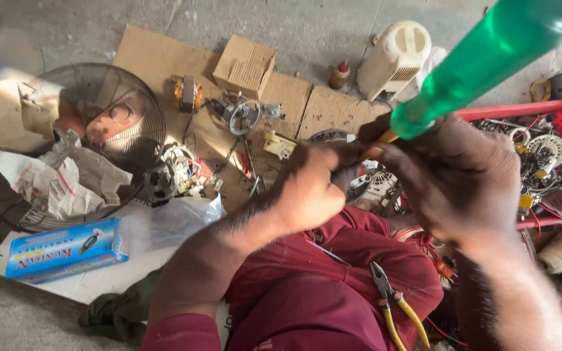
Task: Disassemble and inspect an electric motor using pliers and a screwdriver.
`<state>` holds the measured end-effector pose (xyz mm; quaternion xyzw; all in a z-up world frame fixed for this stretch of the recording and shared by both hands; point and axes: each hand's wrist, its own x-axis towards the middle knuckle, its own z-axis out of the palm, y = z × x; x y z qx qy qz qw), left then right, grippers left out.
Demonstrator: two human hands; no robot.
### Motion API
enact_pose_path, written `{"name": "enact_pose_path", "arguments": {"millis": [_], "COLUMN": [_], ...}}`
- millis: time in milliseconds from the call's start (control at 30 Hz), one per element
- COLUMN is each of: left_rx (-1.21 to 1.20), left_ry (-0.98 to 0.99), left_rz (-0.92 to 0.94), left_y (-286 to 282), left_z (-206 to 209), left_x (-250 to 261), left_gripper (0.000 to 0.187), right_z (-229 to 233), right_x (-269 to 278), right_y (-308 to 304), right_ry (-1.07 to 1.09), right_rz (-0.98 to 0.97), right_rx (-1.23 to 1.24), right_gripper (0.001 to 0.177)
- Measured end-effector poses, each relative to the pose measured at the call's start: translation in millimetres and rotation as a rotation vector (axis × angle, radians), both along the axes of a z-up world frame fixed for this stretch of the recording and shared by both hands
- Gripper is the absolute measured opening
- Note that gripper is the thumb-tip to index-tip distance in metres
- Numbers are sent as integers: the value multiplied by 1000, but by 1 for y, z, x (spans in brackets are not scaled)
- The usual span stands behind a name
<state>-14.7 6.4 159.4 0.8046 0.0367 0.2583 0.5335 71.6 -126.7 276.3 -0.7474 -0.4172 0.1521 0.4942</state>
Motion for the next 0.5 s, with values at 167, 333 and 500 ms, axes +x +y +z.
{"name": "enact_pose_path", "arguments": {"millis": [167, 333, 500], "left_rx": [-12, -17, -20], "left_ry": [-186, -122, -118], "left_rz": [154, 124, 79], "left_y": [-5, -1, -2], "left_z": [17, -16, 19], "left_x": [4, 0, -2], "left_gripper": [33, 23, 33], "right_z": [-35, 10, -30], "right_x": [14, -5, 8], "right_y": [-3, 10, 0], "right_ry": [-238, 166, 39], "right_rz": [-185, -44, -109], "right_rx": [38, 33, 108], "right_gripper": [36, 22, 20]}}
